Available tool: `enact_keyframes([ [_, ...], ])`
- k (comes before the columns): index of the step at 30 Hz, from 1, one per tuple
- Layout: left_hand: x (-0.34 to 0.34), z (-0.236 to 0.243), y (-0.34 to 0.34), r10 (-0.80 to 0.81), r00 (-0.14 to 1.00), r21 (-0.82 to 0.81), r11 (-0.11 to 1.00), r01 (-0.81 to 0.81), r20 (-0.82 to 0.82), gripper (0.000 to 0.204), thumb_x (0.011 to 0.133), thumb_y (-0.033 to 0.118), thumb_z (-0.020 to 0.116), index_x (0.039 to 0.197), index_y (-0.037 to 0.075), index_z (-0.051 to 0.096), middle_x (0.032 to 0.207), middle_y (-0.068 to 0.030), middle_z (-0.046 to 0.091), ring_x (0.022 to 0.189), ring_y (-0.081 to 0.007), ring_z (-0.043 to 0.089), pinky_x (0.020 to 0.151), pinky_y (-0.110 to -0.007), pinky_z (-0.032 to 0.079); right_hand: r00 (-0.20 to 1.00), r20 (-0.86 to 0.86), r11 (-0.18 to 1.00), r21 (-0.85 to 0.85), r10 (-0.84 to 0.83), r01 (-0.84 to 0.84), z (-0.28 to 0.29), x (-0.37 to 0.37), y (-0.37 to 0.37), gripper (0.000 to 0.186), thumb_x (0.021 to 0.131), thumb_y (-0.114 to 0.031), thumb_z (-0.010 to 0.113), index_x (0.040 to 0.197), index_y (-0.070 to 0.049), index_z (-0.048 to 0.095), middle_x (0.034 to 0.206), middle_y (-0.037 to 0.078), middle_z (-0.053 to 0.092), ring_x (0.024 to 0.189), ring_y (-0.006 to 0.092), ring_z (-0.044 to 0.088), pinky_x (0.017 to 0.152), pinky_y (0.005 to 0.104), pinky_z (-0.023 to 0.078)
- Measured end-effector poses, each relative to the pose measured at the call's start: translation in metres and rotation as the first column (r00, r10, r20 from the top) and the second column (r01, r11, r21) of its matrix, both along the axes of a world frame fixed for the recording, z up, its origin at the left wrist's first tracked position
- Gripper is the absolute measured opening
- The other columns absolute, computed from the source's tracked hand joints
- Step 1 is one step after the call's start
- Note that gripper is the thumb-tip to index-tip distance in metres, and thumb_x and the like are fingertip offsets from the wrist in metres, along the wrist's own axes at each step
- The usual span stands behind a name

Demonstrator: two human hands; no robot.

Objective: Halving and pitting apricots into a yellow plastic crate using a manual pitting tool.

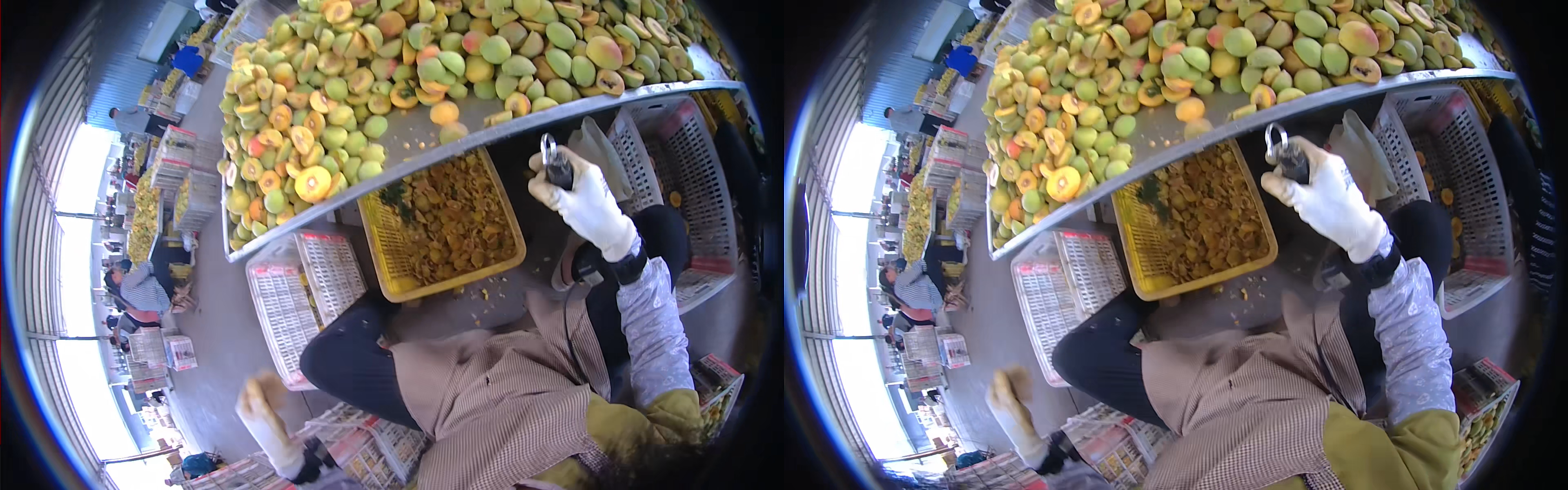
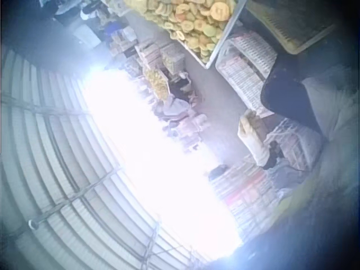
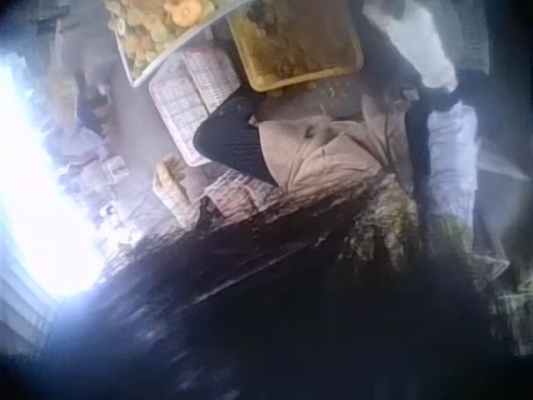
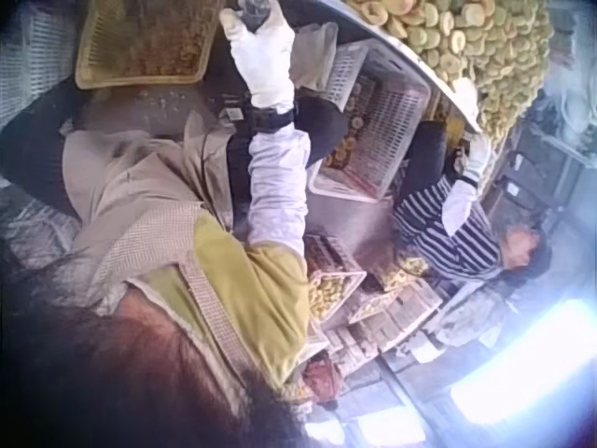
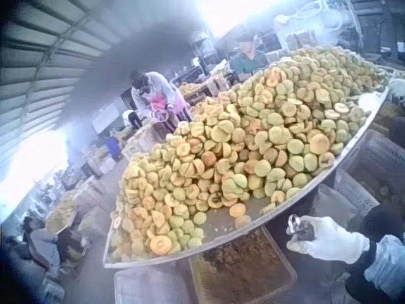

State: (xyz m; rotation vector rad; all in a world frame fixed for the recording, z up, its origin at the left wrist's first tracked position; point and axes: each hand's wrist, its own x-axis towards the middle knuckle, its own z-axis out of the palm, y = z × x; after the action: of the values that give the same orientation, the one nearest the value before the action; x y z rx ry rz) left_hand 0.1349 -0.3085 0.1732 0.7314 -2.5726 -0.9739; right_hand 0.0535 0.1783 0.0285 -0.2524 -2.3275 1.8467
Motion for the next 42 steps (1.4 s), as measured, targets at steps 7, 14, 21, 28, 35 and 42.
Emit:
enact_keyframes([
  [7,0.113,-0.252,-0.106,-0.288,0.614,-0.401,0.545,0.736,0.735,0.010,0.083,0.021,0.067,0.086,0.011,0.068,0.071,-0.0096,0.067,0.065,-0.0334,0.067,0.064,-0.054,0.052,1.000,0.016,1.000,0.013,0.024,-0.024,0.019,-0.008,-0.018,0.028,0.083,-0.018,0.074,0.101,0.001,0.062,0.077,0.008,0.065,0.071,0.0128,0.056,0.071,0.0319,0.050],
  [14,-0.062,-0.302,-0.027,-0.343,0.703,-0.181,0.811,0.556,0.623,0.013,0.083,0.023,0.067,0.089,0.010,0.068,0.074,-0.0101,0.068,0.068,-0.0336,0.068,0.067,-0.054,0.052,0.999,-0.020,0.985,0.167,0.038,-0.034,-0.002,-0.018,-0.024,0.041,0.082,-0.030,0.078,0.102,0.002,0.064,0.073,0.013,0.065,0.068,0.0204,0.062,0.068,0.0358,0.051],
  [21,-0.207,-0.316,-0.004,-0.438,0.747,-0.234,0.763,0.603,0.500,0.017,0.084,0.024,0.067,0.091,0.009,0.068,0.077,-0.0106,0.068,0.070,-0.0338,0.068,0.069,-0.055,0.051,0.994,0.111,0.964,0.263,0.010,-0.039,-0.027,-0.035,-0.030,0.051,0.081,-0.038,0.079,0.107,0.003,0.064,0.078,0.017,0.068,0.073,0.0295,0.068,0.072,0.0373,0.053],
  [28,-0.337,-0.353,0.032,-0.529,0.740,-0.244,0.719,0.651,0.416,0.020,0.084,0.026,0.068,0.094,0.008,0.068,0.080,-0.0111,0.068,0.073,-0.0339,0.068,0.072,-0.056,0.051,0.985,0.164,0.958,0.270,0.051,-0.094,-0.016,-0.076,-0.059,0.039,0.081,-0.023,0.080,0.107,0.003,0.064,0.081,0.009,0.070,0.073,0.0158,0.066,0.074,0.0310,0.054],
  [35,-0.443,-0.405,0.076,-0.547,0.749,-0.279,0.703,0.654,0.374,0.023,0.085,0.028,0.068,0.097,0.007,0.068,0.083,-0.0116,0.069,0.076,-0.0341,0.068,0.075,-0.056,0.051,0.906,0.326,0.917,-0.373,0.270,-0.139,0.021,-0.113,-0.059,0.037,0.082,0.004,0.076,0.117,0.002,0.066,0.099,0.005,0.072,0.091,0.0120,0.067,0.080,0.0253,0.053],
  [42,-0.486,-0.440,0.108,-0.568,0.732,-0.220,0.713,0.666,0.375,0.027,0.085,0.029,0.068,0.099,0.006,0.068,0.086,-0.0121,0.069,0.079,-0.0342,0.068,0.077,-0.057,0.050,0.865,0.164,0.632,-0.747,0.475,-0.205,0.009,-0.147,-0.014,0.060,0.075,-0.002,0.078,0.127,0.016,0.053,0.108,0.028,0.068,0.094,0.0279,0.070,0.080,0.0343,0.057],
])
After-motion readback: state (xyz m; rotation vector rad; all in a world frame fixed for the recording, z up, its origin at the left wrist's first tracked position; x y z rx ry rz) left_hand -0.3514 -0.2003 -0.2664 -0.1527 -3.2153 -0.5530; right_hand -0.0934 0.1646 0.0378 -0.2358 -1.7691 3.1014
